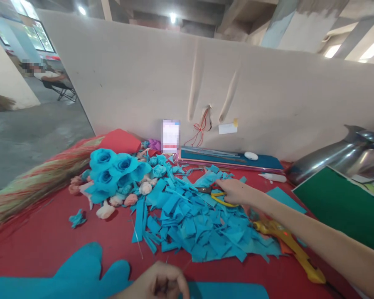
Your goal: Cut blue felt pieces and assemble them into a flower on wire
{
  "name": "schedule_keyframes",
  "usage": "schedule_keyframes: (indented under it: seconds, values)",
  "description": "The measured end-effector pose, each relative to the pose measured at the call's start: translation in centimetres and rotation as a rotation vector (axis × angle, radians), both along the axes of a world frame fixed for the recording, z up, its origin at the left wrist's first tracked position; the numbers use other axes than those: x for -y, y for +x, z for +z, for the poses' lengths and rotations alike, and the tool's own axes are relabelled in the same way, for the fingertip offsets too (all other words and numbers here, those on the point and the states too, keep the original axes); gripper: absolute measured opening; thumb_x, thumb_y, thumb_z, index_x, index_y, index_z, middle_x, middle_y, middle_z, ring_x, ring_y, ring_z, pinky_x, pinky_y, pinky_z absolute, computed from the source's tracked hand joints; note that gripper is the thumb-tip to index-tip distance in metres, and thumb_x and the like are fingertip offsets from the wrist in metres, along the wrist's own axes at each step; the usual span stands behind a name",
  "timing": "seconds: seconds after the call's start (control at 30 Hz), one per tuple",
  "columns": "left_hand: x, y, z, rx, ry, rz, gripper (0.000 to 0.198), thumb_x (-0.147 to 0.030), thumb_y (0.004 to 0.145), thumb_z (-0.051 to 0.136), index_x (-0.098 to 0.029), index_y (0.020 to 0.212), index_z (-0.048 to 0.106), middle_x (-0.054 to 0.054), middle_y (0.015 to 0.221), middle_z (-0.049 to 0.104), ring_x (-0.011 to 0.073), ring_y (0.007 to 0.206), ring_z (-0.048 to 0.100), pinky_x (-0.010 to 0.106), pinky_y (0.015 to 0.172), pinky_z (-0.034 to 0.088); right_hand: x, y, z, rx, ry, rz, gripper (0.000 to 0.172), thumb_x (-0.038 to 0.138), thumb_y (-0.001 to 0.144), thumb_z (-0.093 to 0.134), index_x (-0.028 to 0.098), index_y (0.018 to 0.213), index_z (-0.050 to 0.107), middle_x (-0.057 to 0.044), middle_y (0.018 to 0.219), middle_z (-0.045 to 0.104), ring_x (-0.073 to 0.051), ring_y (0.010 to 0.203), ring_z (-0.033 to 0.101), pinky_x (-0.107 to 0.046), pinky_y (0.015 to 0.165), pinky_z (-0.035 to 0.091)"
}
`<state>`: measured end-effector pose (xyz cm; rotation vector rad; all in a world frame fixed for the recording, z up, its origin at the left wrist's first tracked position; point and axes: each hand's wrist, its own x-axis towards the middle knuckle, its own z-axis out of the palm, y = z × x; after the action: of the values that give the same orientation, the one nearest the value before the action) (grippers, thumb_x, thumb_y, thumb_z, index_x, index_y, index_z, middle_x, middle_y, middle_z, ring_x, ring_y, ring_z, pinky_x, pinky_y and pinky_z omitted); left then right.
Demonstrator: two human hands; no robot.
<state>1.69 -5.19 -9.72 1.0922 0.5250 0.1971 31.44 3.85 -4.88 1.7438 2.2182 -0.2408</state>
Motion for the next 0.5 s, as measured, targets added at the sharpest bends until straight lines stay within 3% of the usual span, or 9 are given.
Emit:
schedule_keyframes:
  seconds: [0.23,0.5]
  values:
    - [0.4,-0.2,0.4,-0.012,0.073,0.011,0.035,-0.044,0.060,0.070,-0.011,0.068,0.063,-0.007,0.040,0.036,0.0022,0.033,0.027,0.020,0.037,0.015,1.4,1.8,2.3,-0.297,0.053,-0.169,0.019,0.029,0.087,0.052,0.014,0.099,0.055,-0.004,0.095,0.057,-0.016,0.081,0.056,-0.034,0.070,0.049]
    - [0.9,-0.6,0.8,-0.008,0.063,0.030,0.027,-0.036,0.062,0.070,-0.011,0.070,0.063,-0.008,0.038,0.036,0.0026,0.031,0.026,0.020,0.036,0.015,4.4,0.1,1.8,-0.853,0.242,-0.418,0.024,0.033,0.089,0.049,0.013,0.102,0.053,-0.004,0.091,0.057,-0.014,0.073,0.057,-0.030,0.063,0.050]
